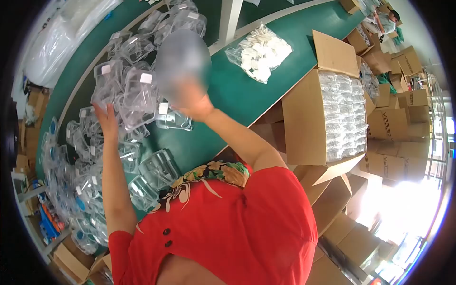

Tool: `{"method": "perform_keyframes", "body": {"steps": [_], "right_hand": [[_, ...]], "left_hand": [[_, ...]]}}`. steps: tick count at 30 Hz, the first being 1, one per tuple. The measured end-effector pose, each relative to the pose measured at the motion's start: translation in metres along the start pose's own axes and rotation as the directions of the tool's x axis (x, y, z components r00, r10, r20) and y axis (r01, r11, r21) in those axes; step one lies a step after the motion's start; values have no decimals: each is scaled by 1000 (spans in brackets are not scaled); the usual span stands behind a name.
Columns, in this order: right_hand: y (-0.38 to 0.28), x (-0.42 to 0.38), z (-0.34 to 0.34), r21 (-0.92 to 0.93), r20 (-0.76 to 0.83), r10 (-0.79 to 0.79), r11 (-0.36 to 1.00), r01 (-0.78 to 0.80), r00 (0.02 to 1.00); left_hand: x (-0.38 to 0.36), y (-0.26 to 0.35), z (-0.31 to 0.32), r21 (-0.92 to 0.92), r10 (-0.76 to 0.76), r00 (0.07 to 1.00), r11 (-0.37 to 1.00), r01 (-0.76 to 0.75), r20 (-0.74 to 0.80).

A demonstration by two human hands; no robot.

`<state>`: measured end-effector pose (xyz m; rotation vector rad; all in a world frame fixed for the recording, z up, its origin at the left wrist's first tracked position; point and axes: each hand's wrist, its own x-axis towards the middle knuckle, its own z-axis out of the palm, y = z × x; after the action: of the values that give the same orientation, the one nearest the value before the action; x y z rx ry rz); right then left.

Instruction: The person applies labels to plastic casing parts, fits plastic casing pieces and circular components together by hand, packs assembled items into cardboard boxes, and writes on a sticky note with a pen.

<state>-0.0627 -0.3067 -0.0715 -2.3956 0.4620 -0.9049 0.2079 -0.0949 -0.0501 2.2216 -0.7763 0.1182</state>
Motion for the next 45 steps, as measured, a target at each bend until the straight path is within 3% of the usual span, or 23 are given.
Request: {"method": "perform_keyframes", "body": {"steps": [1,3,5,7,9,11,13,14,16,17,18,21,23,26,29,30,33,34,37,41,43,44,45], "right_hand": [[23,3,-7,69,-87,95,994,-89,992],[77,-2,-31,-193,-122,287,932,-306,950],[123,-8,-54,-311,-187,317,879,-362,930],[169,-11,-67,-485,-219,234,816,-314,947],[175,-5,-83,-610,-170,278,724,-323,945],[145,16,-105,-733,-57,287,638,-236,956],[163,19,-108,-746,-168,150,627,-225,974],[162,20,-119,-701,-140,237,662,-265,961],[175,8,-112,-626,-219,576,535,-567,787],[197,-8,-113,-713,-138,525,536,-452,840],[186,-11,-118,-815,-27,591,454,-360,806],[270,-42,-113,-448,-105,790,505,-738,604],[164,-10,-106,-664,-18,715,514,-543,699],[138,6,-95,-811,193,558,553,-189,807],[147,8,-85,-722,202,312,688,-74,928],[158,8,-79,-672,251,341,735,-91,906],[154,14,-72,-805,178,467,575,-145,866],[153,19,-76,-807,210,597,553,-208,774],[168,3,-83,-869,149,404,488,-75,903],[177,3,-76,-814,202,524,559,-155,827],[137,13,-81,-805,228,621,553,-213,750],[154,11,-78,-797,215,625,556,-235,750],[170,3,-74,-849,163,494,511,-133,854]], "left_hand": [[-8,8,-7,-8,53,999,999,-53,-8],[-41,37,-28,-19,152,988,988,-152,-15],[-84,52,-42,-92,327,943,942,-321,55],[-142,62,-53,-155,439,861,898,-411,258],[-186,65,-67,-54,519,701,820,-570,490],[-218,49,-69,28,387,749,879,-475,538],[-243,47,-73,84,276,782,919,-385,558],[-241,50,-68,99,241,794,931,-352,558],[-236,51,-55,113,208,828,945,-308,521],[-237,51,-48,123,199,852,949,-291,485],[-237,55,-45,117,183,866,957,-265,466],[-239,66,-42,110,117,909,979,-174,401],[-239,72,-49,155,35,929,983,-99,368],[-242,77,-51,161,-13,947,986,-41,321],[-232,75,-49,187,39,974,979,-82,221],[-223,72,-50,207,73,980,972,-111,183],[-165,55,-42,301,105,981,942,-150,161],[-151,47,-35,357,85,978,922,-149,190],[-129,34,-26,474,45,961,863,-175,273],[-141,28,-45,489,-21,940,858,-157,339],[-153,28,-56,503,-98,917,856,-121,387],[-155,26,-59,510,-131,896,852,-117,423],[-154,24,-57,505,-148,874,854,-124,463]]}}
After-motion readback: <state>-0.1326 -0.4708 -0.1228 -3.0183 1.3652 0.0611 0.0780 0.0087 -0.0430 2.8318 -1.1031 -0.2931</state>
